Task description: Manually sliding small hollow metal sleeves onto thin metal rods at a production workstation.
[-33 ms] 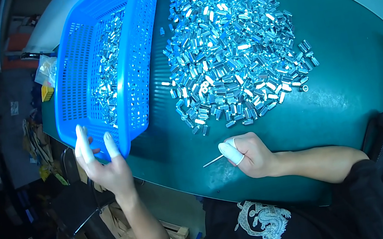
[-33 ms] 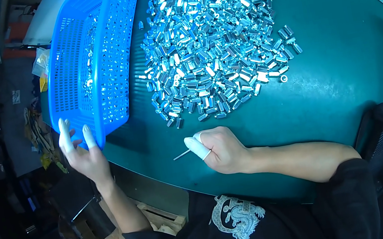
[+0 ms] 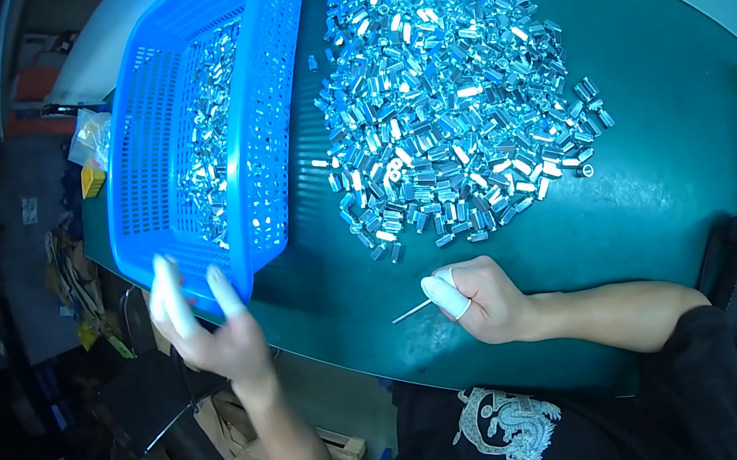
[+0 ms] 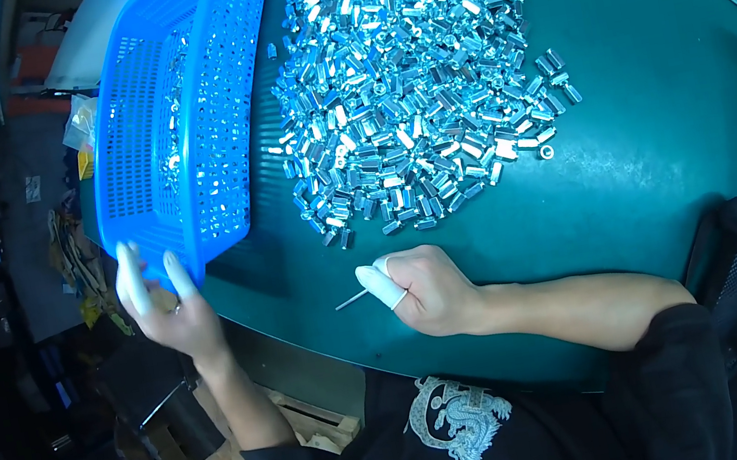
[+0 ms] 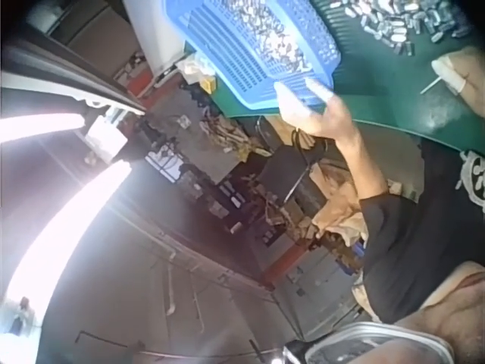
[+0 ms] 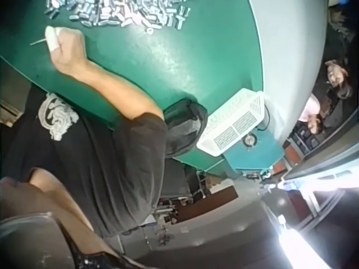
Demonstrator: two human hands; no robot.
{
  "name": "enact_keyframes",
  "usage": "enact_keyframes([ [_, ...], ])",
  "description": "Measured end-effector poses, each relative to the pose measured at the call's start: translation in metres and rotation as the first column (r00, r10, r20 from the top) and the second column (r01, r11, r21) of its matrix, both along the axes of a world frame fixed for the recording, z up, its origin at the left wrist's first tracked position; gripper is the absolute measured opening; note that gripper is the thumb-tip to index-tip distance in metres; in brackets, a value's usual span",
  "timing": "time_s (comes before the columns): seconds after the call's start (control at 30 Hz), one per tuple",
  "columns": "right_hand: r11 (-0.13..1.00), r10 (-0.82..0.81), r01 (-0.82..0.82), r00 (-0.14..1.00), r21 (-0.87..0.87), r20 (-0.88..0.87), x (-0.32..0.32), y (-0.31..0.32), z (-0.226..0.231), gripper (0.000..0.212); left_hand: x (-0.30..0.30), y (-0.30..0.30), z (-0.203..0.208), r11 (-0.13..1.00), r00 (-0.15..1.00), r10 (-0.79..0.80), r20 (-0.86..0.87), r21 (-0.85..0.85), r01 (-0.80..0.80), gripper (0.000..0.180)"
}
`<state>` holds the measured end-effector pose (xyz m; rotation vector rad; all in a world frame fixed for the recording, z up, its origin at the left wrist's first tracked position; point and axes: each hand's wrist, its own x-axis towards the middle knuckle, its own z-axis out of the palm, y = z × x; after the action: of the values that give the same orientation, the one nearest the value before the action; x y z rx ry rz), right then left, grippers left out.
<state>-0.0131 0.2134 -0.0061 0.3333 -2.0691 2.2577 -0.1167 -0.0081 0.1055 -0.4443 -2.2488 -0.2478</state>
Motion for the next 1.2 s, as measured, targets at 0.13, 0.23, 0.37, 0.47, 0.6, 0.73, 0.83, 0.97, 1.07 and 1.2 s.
enact_keyframes([
  [0.13,1.0,0.006,-0.006,1.0,0.021,-0.001,0.002,0.0,-0.001,0.036,0.035,0.032,-0.032,0.889,0.87,-0.418,0.263,-0.08,0.451,0.027],
  [0.23,1.0,0.016,-0.016,1.0,0.01,0.006,0.003,-0.001,0.004,0.036,0.021,0.039,-0.055,0.96,0.853,-0.274,0.444,0.08,0.267,0.023],
  [0.37,1.0,0.016,-0.016,1.0,0.0,0.006,0.001,0.0,0.005,0.037,0.01,0.035,-0.083,0.923,0.751,-0.383,0.537,0.245,0.295,0.024],
  [0.47,1.0,0.01,-0.01,1.0,0.013,-0.021,0.0,0.0,0.002,0.037,0.012,0.035,-0.085,0.884,0.711,-0.433,0.554,0.415,0.214,0.02],
  [0.6,1.0,0.01,-0.01,1.0,-0.001,0.002,-0.001,0.002,0.004,0.037,0.041,0.032,-0.072,0.606,0.469,-0.684,0.559,0.793,-0.06,0.015],
  [0.73,1.0,-0.011,0.011,1.0,-0.005,0.024,0.0,0.003,0.001,0.036,0.073,0.018,-0.069,0.442,0.314,-0.794,0.52,0.849,-0.289,0.015],
  [0.83,1.0,0.005,-0.005,0.999,0.005,0.037,-0.001,0.003,0.003,0.036,0.086,0.015,-0.074,0.393,0.341,-0.795,0.502,0.854,-0.341,0.018],
  [0.97,1.0,-0.004,0.004,0.998,-0.009,0.058,0.0,-0.001,0.003,0.035,0.094,0.023,-0.076,0.348,0.341,-0.819,0.461,0.873,-0.343,0.024],
  [1.07,1.0,0.006,-0.006,0.998,0.008,0.066,0.0,-0.001,0.003,0.034,0.092,0.023,-0.077,0.391,0.344,-0.815,0.467,0.88,-0.269,0.028],
  [1.2,1.0,0.009,-0.009,0.999,0.001,0.031,0.001,-0.002,0.001,0.033,0.09,0.02,-0.077,0.564,0.362,-0.753,0.549,0.823,-0.075,0.027],
])
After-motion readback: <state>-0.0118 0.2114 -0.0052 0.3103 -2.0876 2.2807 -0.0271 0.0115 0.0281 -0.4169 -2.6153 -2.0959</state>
